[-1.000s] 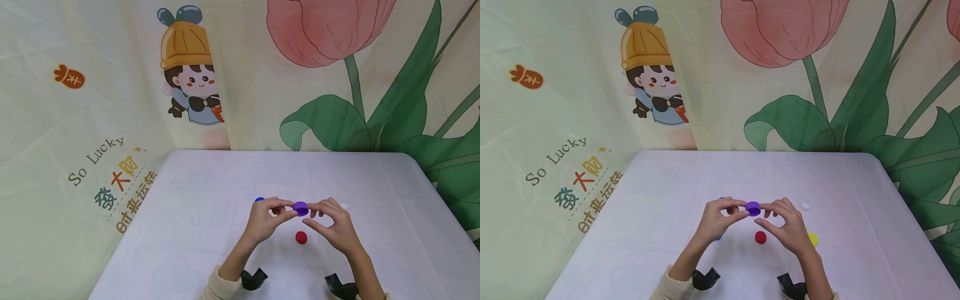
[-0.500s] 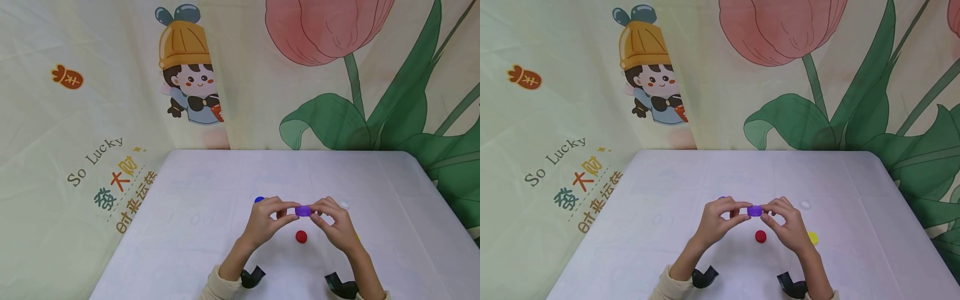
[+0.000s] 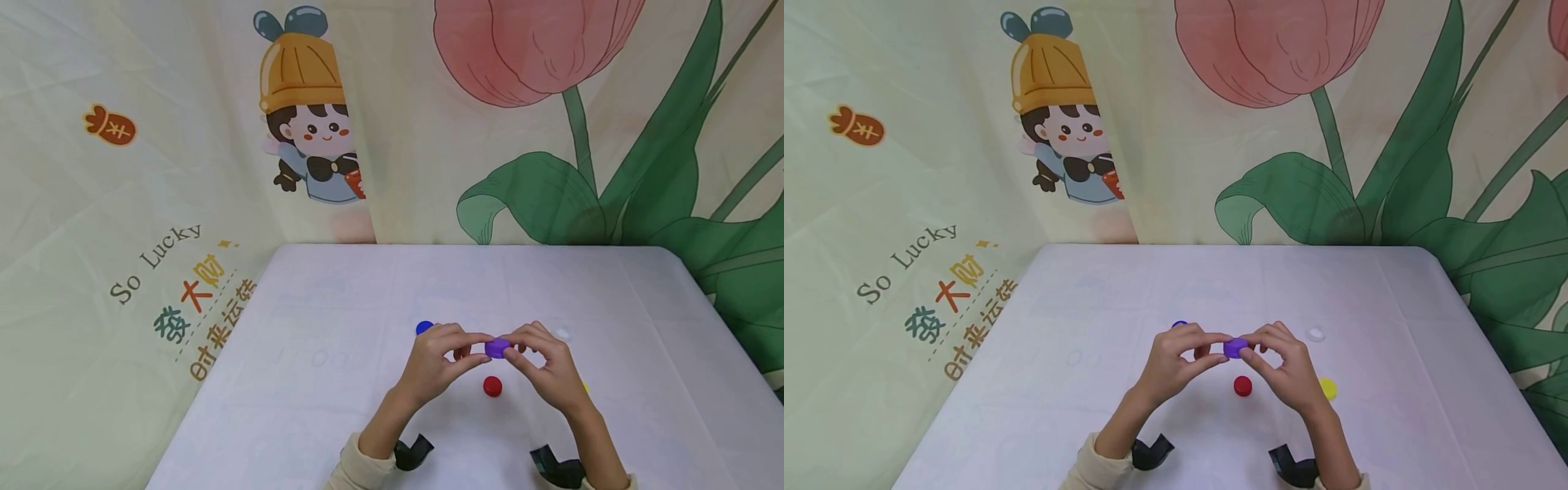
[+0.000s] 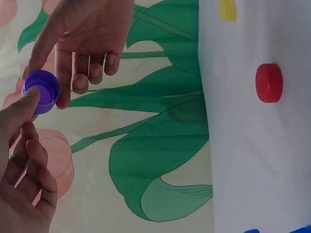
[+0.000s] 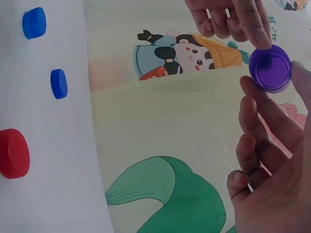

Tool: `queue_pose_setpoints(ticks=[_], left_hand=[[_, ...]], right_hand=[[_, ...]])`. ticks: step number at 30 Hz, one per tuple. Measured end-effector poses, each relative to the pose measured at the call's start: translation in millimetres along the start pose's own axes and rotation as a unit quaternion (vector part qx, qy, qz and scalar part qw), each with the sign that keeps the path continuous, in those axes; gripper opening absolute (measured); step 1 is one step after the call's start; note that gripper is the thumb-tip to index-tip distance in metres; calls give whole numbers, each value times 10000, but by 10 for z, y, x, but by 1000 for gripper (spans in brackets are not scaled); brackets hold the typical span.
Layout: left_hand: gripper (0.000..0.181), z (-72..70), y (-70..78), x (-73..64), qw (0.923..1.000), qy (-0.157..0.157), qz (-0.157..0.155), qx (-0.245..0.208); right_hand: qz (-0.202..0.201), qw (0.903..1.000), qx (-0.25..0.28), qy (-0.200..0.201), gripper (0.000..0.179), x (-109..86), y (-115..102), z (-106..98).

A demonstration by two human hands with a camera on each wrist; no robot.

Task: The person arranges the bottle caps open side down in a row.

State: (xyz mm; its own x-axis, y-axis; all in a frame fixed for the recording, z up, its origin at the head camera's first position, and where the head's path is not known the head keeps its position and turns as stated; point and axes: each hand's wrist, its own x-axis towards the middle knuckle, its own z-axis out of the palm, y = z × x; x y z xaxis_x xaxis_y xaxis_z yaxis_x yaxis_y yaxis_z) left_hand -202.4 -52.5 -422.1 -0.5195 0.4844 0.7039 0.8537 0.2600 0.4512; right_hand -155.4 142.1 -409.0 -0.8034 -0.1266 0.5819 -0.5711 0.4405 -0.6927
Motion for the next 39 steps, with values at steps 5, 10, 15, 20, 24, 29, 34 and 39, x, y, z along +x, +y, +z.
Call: queue_pose_setpoints(ticks=[5, 10, 15, 20, 24, 29, 34, 39], left_hand=[[29, 16, -9, -13, 9999, -44, -132, -48], [35, 32, -15, -23, 9994, -62, -250, -219], [37, 36, -26, -24, 9995, -14, -174, -269], [35, 44, -36, -23, 9993, -6, -220, -298], [33, 56, -45, -20, 9993, -26, -255, -275], [32, 99, -79, 13, 9980, -91, -503, -379], [31, 223, -183, 56, 9958, -102, -883, -235], [30, 419, -342, 76, 9912, -192, -1286, 252]], right_hand=[[73, 10000, -9, 37, 18, -3, -6, 1], [113, 9999, -21, 72, 26, -9, -8, -1], [109, 9999, 30, -63, 35, -14, 2, -15], [65, 9999, 99, -106, 39, -16, 11, -21], [52, 9999, 61, -110, 41, -33, 92, -5], [129, 9999, -84, -4, 43, -64, 383, 51], [470, 9980, -363, 229, 40, -43, 596, 103], [874, 9921, -732, 525, 36, -32, 763, 167]])
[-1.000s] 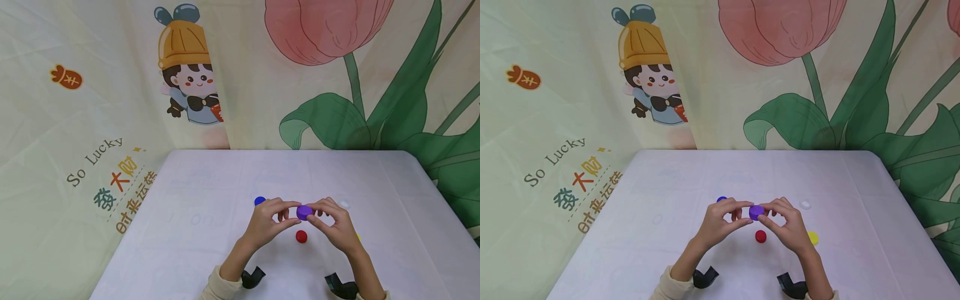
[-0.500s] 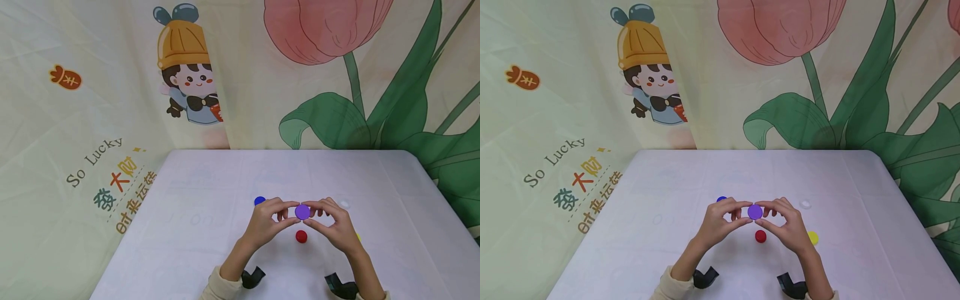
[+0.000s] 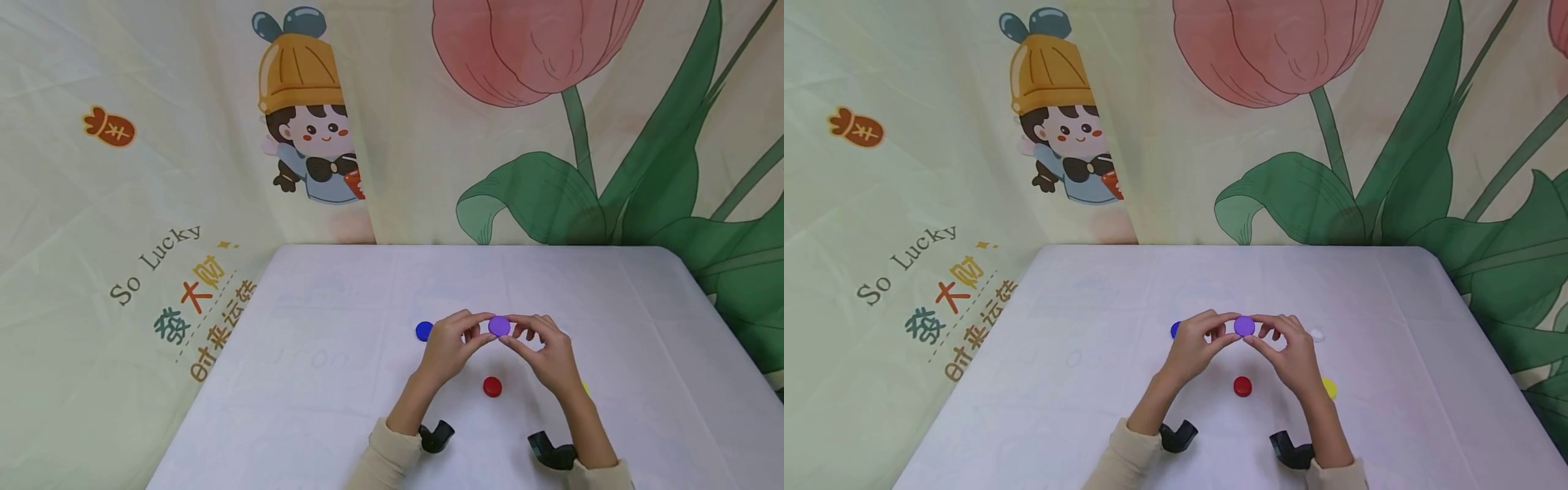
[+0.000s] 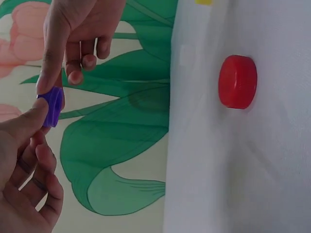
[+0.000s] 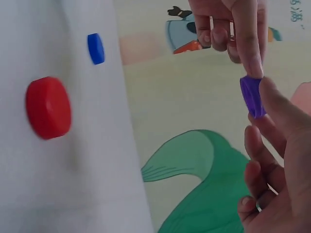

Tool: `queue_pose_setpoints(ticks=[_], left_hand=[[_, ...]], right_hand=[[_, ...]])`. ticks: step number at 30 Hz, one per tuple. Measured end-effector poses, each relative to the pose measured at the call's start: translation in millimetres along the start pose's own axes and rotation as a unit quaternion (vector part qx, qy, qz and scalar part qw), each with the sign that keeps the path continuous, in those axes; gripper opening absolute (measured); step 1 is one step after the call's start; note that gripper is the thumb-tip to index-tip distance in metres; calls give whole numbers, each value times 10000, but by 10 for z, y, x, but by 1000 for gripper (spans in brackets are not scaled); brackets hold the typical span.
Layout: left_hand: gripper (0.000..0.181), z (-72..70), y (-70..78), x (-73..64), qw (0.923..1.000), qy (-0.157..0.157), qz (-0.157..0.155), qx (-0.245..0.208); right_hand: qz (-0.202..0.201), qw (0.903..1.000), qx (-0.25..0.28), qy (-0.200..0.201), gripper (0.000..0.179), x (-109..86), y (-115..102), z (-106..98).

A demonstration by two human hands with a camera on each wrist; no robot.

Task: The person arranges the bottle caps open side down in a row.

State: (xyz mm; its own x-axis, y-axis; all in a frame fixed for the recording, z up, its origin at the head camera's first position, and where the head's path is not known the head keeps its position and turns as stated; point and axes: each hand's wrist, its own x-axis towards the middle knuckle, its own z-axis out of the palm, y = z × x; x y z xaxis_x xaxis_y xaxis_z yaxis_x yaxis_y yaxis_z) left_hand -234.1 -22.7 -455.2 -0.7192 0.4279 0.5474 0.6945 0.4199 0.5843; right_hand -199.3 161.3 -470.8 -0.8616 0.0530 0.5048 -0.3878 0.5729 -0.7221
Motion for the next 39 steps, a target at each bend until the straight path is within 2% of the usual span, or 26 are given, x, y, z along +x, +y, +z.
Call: queue_pose_setpoints(ticks=[4, 8, 12, 17, 20, 25, 31, 39], left_hand=[[30, 157, -89, 46, 9970, -119, -497, 584], [31, 296, -160, 69, 9884, -248, -1086, 1028], [29, 410, -239, 56, 9797, -311, -1527, 1263], [26, 495, -310, 19, 9696, -385, -1923, 1461], [25, 528, -330, 3, 9643, -429, -2117, 1532], [24, 586, -358, 1, 9560, -513, -2368, 1652], [24, 624, -376, 0, 9479, -704, -2503, 1839], [26, 659, -400, -10, 9470, -810, -2450, 1915]], right_hand=[[290, 9991, -313, 25, 35, 26, 155, 95], [620, 9966, -478, -246, 37, 51, 304, 189], [862, 9932, -516, -579, 36, 54, 436, 280], [1084, 9873, -518, -1041, 35, 53, 558, 369], [1267, 9838, -452, -1185, 34, 45, 600, 409], [1546, 9788, -436, -1274, 34, 22, 650, 461], [1622, 9764, -507, -1336, 33, -4, 671, 490], [1571, 9758, -695, -1352, 34, -14, 689, 499]])
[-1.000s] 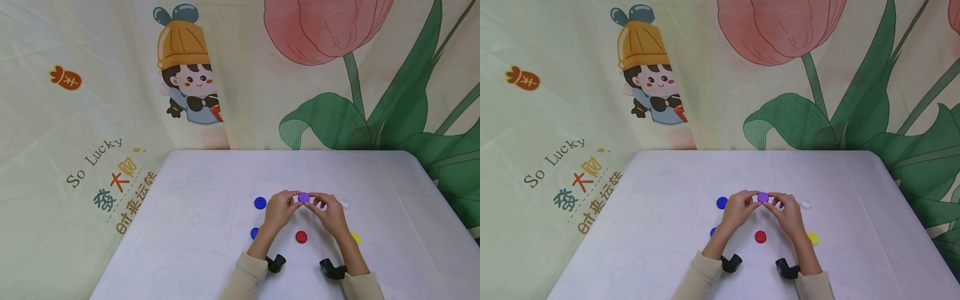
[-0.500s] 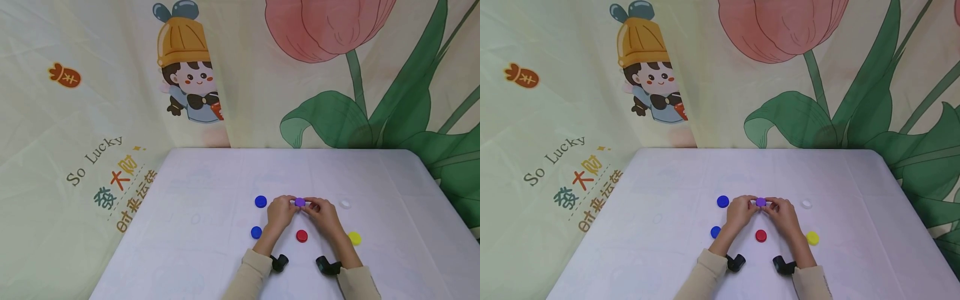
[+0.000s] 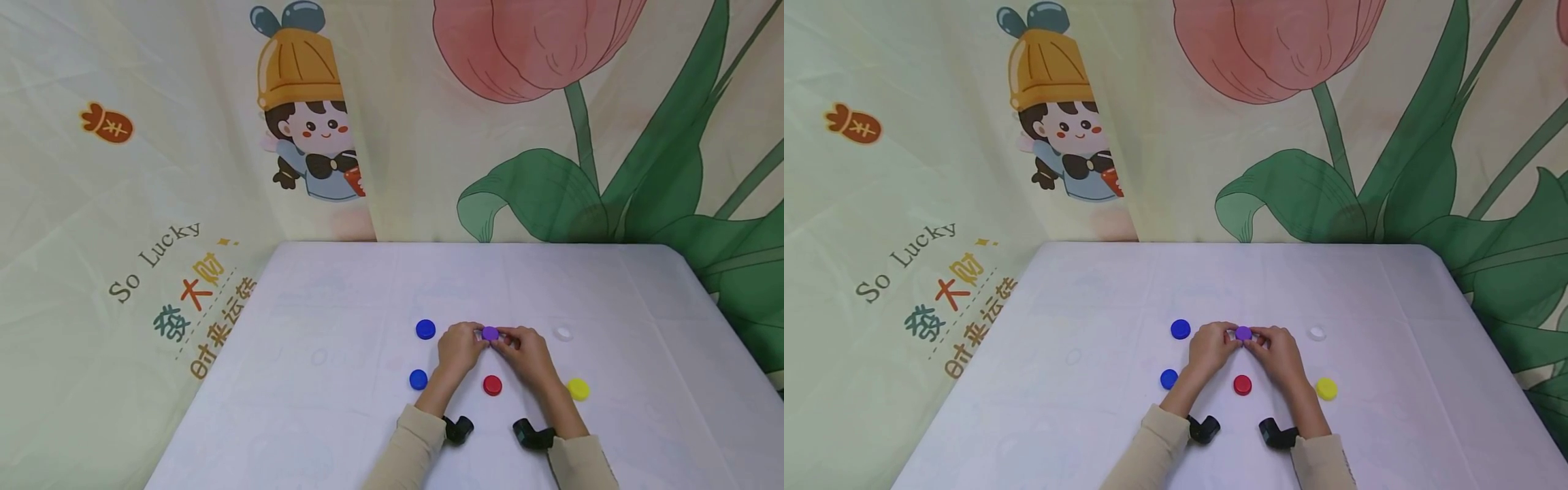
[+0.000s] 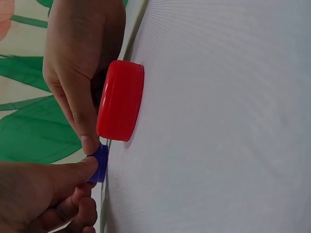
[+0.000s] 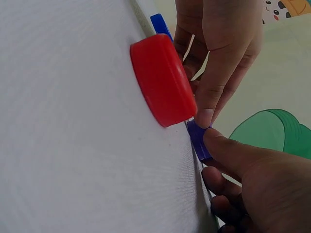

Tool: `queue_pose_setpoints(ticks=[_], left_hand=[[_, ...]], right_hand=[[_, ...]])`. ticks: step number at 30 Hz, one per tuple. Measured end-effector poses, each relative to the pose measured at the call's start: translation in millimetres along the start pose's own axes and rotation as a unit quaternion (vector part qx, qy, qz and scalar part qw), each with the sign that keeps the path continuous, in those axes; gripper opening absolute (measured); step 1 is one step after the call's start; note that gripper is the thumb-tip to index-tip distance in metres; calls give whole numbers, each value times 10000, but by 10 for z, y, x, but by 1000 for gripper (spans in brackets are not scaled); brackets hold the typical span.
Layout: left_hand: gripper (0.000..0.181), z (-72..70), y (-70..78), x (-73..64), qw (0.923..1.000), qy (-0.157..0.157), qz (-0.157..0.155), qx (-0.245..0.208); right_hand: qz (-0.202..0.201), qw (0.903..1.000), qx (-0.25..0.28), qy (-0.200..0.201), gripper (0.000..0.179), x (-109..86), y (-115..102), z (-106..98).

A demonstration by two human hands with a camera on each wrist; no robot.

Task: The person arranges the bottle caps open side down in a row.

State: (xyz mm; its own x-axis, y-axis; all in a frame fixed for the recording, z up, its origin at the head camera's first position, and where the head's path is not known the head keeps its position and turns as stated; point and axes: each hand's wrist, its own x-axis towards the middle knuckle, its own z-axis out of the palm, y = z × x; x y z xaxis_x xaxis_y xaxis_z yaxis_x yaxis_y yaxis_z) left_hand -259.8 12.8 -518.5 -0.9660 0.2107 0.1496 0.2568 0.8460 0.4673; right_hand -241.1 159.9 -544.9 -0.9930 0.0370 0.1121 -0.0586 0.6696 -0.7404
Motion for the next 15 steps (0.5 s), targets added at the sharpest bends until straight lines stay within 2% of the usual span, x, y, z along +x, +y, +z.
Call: queue_pose_setpoints(ticks=[5, 15], left_hand=[[27, 6, -11, 0, 10000, 35, 30, 38], [41, -47, 25, -16, 9998, -48, 5, -206]], right_hand=[[-66, 10000, -35, 14, 35, -1, 5, -7], [-155, 9999, 25, -70, 41, -14, 2, -37]])
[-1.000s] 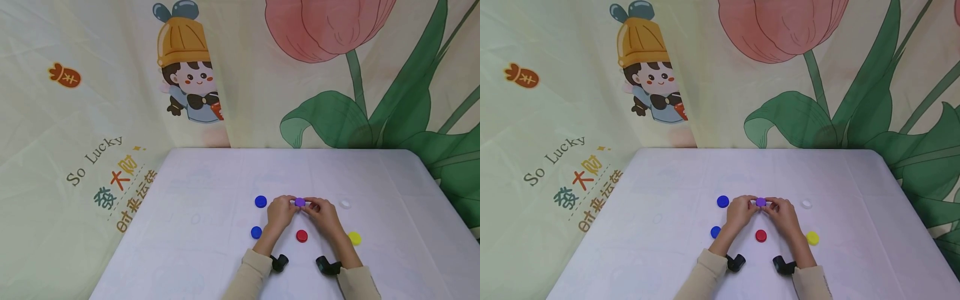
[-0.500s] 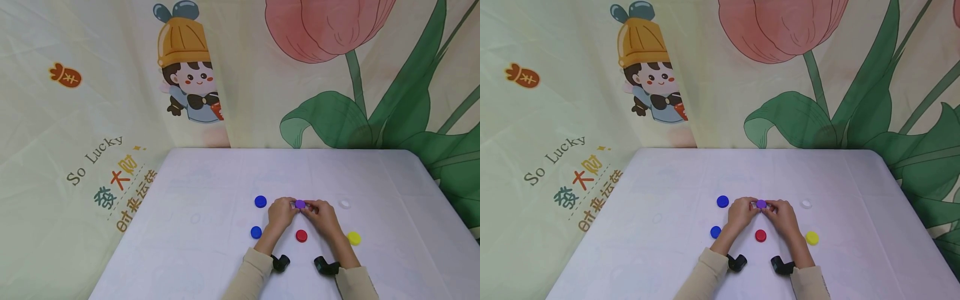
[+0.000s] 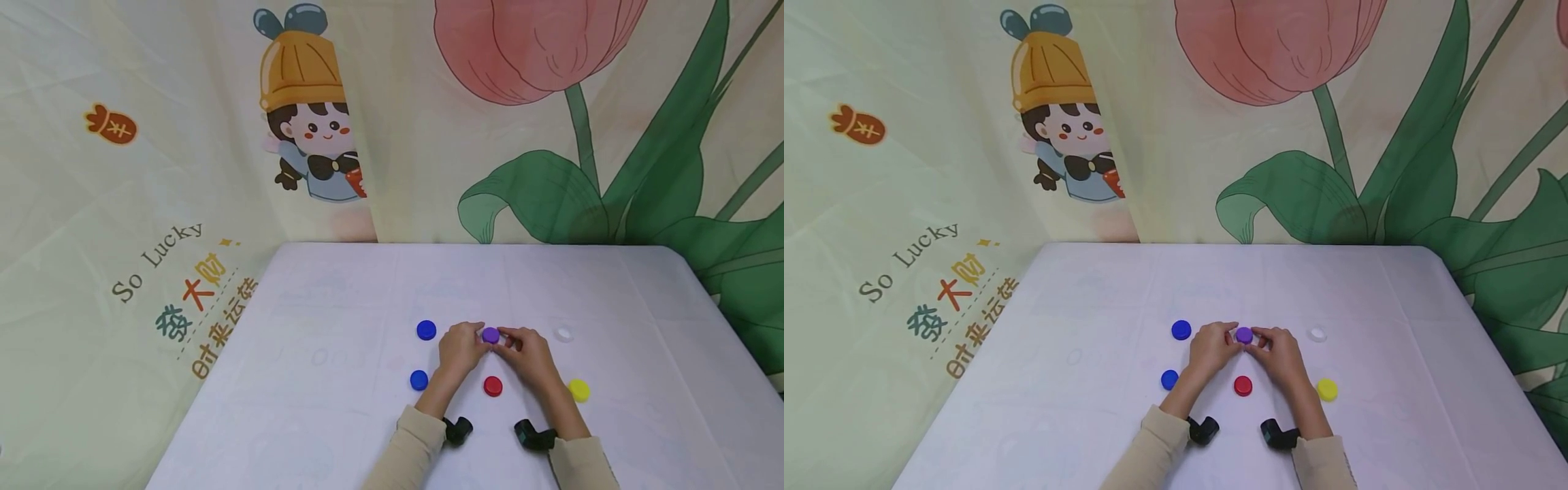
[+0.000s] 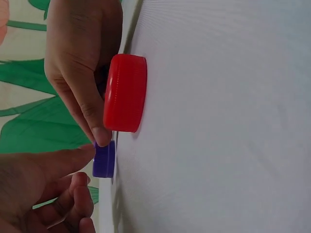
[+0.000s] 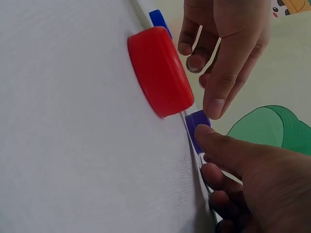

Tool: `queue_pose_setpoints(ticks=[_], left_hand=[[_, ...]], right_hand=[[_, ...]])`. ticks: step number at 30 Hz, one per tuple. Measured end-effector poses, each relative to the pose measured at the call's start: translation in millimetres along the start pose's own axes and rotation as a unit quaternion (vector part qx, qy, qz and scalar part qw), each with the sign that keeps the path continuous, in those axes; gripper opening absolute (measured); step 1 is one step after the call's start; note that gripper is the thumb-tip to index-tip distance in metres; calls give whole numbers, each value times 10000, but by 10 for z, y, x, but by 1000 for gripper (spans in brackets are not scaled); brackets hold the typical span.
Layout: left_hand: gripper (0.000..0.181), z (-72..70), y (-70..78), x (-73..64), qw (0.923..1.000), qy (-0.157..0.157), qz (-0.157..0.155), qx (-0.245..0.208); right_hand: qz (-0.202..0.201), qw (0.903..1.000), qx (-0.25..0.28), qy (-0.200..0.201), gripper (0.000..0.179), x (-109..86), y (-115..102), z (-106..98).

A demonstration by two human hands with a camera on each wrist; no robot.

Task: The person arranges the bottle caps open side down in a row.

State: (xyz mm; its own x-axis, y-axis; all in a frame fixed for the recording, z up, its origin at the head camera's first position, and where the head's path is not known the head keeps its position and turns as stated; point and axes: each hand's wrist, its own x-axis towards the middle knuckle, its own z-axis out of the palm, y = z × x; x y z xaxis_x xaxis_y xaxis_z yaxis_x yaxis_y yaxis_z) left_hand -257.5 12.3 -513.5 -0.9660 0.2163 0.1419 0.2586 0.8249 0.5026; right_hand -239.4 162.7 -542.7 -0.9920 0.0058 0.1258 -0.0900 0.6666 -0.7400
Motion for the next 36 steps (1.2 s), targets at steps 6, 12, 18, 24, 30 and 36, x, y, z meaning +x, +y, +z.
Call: queue_pose_setpoints(ticks=[6, 12, 18, 24, 30, 36], left_hand=[[39, -119, 114, 15, 9998, -10, 102, -143], [32, -240, 329, 73, 9987, 214, 383, -266], [29, -233, 528, 166, 9965, 398, 477, -561], [26, -132, 751, 266, 9951, 348, 568, -729], [26, 31, 979, 280, 9976, 126, 398, -552], [28, 247, 1099, 295, 9996, -144, 245, -18]], right_hand=[[227, 9997, 10, -24, 40, -24, -23, -75], [-102, 9993, -22, 358, 34, -22, -72, -346], [-64, 9926, -606, 1054, 40, 193, 544, -447], [447, 9867, -655, 1419, 47, 323, 1031, -628], [734, 9837, -710, 1479, 52, 309, 1213, -811], [1014, 9875, -861, 842, 54, 169, 1121, -944]])
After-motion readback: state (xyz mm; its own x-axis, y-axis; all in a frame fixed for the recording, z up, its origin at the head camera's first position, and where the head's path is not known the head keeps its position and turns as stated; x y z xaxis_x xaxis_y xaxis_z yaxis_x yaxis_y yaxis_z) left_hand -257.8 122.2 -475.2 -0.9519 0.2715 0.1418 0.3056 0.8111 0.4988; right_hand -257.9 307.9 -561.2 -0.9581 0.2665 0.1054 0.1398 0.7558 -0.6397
